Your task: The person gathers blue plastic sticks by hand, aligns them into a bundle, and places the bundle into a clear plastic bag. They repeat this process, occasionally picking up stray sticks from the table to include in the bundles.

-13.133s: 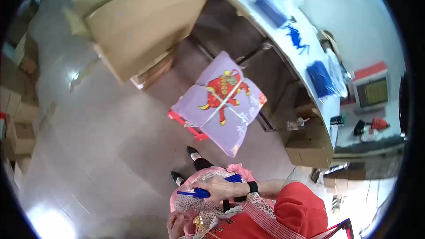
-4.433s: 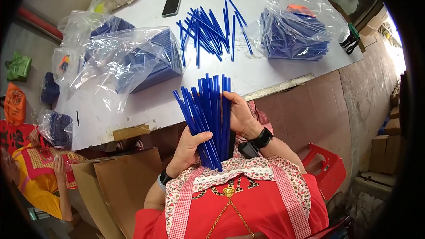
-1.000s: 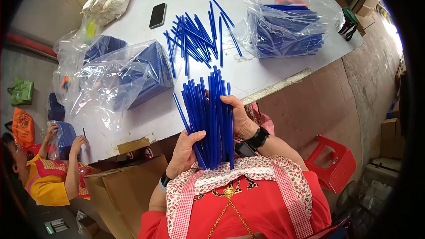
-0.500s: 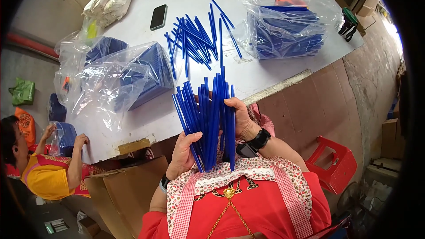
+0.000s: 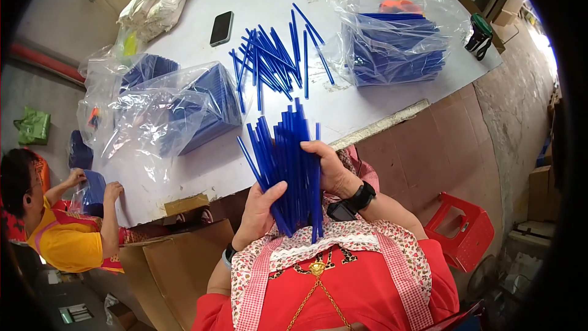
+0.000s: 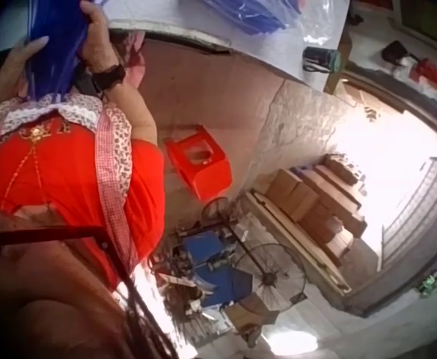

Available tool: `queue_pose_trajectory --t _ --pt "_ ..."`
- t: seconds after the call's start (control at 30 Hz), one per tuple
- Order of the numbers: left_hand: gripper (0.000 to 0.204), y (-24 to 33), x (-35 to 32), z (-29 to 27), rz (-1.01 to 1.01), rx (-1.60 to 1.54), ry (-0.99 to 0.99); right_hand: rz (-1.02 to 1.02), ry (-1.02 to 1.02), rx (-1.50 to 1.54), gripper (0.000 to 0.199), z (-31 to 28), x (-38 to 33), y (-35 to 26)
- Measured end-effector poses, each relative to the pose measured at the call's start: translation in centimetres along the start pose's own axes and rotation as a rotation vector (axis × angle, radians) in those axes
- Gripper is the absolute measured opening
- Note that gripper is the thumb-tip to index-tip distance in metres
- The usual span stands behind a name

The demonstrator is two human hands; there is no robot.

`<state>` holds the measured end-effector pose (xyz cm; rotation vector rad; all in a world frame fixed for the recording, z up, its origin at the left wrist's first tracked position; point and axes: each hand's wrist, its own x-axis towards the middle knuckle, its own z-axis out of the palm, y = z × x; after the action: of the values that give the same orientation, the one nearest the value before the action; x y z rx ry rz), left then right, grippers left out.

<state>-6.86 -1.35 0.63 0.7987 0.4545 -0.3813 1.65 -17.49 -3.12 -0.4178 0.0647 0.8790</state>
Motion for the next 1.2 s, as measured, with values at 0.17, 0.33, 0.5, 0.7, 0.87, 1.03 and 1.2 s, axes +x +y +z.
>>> queue_pose_trajectory --t 0.17,0.33,0.5,0.7,0.87,1.03,1.2 --pt "0.047 -0.7 1.3 1.0 0.019 0.401 -0.061 -0.043 -0.086 -0.693 0.057 1.7 1.2 -0.3" --pt "0.059 1.4 3.0 1.2 -0.204 0.257 -0.261 0.014 -0.078 -0.168 0.05 3.2 1.2 -2.3" --pt "0.061 3.3 1.2 2.6 -0.234 0.095 -0.35 -0.15 0.071 -0.266 0.066 3.5 1.1 -2.6" --pt "0.064 1.7 0.5 2.3 -0.071 0.181 -0.19 -0.259 0.095 -0.354 0.062 3.1 0.7 -2.0" --pt "0.056 0.5 1.0 1.3 0.138 0.65 -0.019 -0.326 0.152 -0.376 0.061 3.7 1.8 -0.5" --pt "0.056 1.3 -0.6 -0.2 -0.115 0.2 -0.092 -0.12 -0.121 -0.046 0.061 0.3 2.8 -0.3" --pt "0.056 1.1 -1.1 -1.0 -0.09 0.145 -0.104 -0.01 -0.203 0.15 0.064 -0.5 3.0 0.0"
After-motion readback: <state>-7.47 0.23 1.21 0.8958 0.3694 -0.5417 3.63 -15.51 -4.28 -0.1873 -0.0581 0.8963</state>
